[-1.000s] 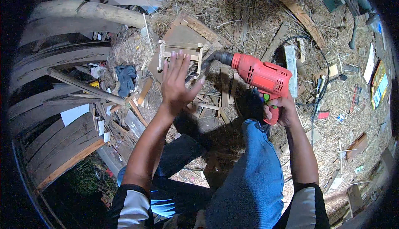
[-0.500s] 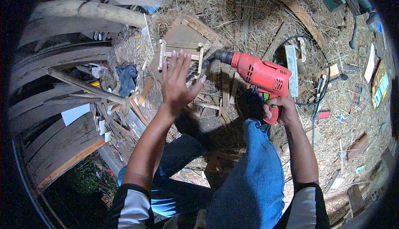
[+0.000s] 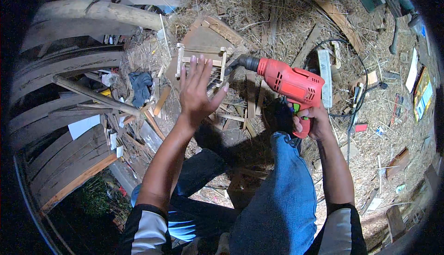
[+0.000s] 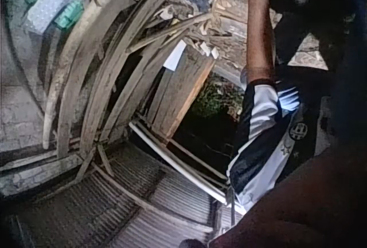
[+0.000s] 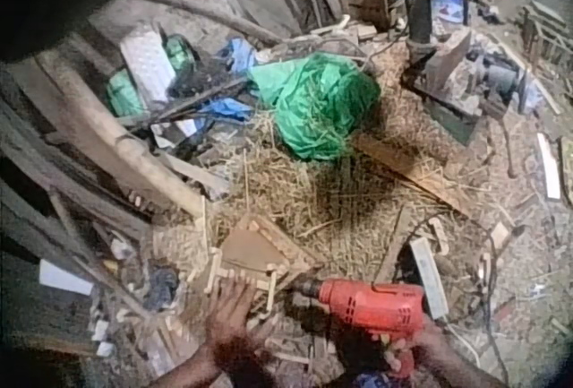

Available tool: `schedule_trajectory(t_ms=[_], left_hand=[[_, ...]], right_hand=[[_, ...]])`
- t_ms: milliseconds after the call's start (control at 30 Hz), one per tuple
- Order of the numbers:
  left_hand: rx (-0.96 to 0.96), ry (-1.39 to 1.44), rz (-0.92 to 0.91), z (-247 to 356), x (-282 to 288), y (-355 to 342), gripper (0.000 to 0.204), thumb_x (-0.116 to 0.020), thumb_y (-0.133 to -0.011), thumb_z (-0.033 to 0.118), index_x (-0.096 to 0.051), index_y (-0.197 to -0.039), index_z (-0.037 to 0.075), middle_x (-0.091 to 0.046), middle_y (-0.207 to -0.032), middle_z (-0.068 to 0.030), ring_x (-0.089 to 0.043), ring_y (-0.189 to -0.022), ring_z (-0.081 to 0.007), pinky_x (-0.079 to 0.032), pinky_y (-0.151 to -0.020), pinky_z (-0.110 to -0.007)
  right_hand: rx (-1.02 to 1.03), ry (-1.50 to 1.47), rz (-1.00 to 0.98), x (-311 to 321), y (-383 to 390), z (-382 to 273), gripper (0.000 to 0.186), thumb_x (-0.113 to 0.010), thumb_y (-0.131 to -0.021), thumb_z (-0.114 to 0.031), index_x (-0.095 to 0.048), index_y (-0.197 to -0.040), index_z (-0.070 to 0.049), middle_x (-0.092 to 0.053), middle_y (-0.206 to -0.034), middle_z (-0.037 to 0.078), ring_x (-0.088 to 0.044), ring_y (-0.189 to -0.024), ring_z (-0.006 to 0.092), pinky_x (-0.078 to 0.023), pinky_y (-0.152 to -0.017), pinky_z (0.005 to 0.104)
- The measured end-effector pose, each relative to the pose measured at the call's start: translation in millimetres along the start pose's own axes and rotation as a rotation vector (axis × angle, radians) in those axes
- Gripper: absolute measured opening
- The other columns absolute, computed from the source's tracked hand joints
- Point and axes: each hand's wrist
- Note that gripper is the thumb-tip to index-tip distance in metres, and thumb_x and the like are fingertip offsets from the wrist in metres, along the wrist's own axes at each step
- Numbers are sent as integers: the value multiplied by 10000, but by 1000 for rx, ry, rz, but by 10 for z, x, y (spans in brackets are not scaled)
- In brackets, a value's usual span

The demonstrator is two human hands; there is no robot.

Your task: The person builds a small wooden model by hand and using a drill. They assemble thin wooden pieces to form a cage-like structure, then use a red power drill to secure a component on the side before continuing to add more wooden strips to the frame.

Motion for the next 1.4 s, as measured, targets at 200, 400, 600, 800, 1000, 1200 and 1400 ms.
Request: schedule_trajectory(t_ms=[200,400,600,800,1000,1200,1400], left_hand=[[1,-5,6,-5,-6,2,823,-796,-824,356,-484,-1487,-18,-454,-1555,-247,-387,-1476,-420,-238,-1208,-585],[-3,1,13,-10,-35,12,827,-801,-816,359,-490,-1485,-14,-454,-1558,-238,-396,-1472,-415,-242,-1209,-577],[1,2,-1,-17,-25,13,820,-799,-805,360,-501,-1465,-24,-437,-1567,-241,-372,-1480,-433,-224,-1207,-606],[0,1,4,-16,-26,16,829,-805,-796,352,-496,-1472,-14,-433,-1573,-235,-372,-1482,-424,-222,-1209,-602],[6,0,3,5,-22,8,816,-795,-812,349,-493,-1479,-13,-444,-1566,-235,-379,-1481,-417,-232,-1206,-593],[23,-4,-3,26,-3,6,812,-787,-826,341,-484,-1489,-15,-445,-1566,-237,-375,-1485,-415,-231,-1207,-586],[27,7,0,16,-14,10,814,-796,-822,336,-487,-1486,-17,-448,-1563,-237,-373,-1484,-421,-233,-1205,-586]], right_hand=[[-8,-3,-3,-6,6,-27,628,-617,-723,-65,-518,-1332,48,-672,-1128,192,-588,-499,217,-497,-452,330],[-28,27,4,17,3,-14,674,-578,-705,-75,-482,-1365,23,-661,-1069,181,-589,-510,224,-488,-441,342],[-33,39,2,39,-20,6,679,-580,-700,-82,-476,-1364,21,-666,-1075,189,-581,-493,224,-492,-443,344],[-28,50,0,12,-20,-12,725,-591,-689,-101,-450,-1390,21,-671,-1076,207,-588,-497,220,-500,-439,345],[-28,50,5,29,-16,-2,749,-588,-690,-107,-436,-1413,17,-672,-1085,210,-588,-497,220,-505,-439,342],[-20,28,8,-42,13,-39,668,-590,-705,-87,-493,-1353,45,-680,-1086,196,-596,-502,219,-503,-445,339],[-23,46,16,0,0,-2,750,-573,-688,-106,-431,-1412,30,-671,-1086,219,-591,-514,220,-504,-430,339]])
Point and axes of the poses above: each hand's wrist, its own y-axis away from the middle knuckle, its own x-axis out of the back of the hand, z = x × y
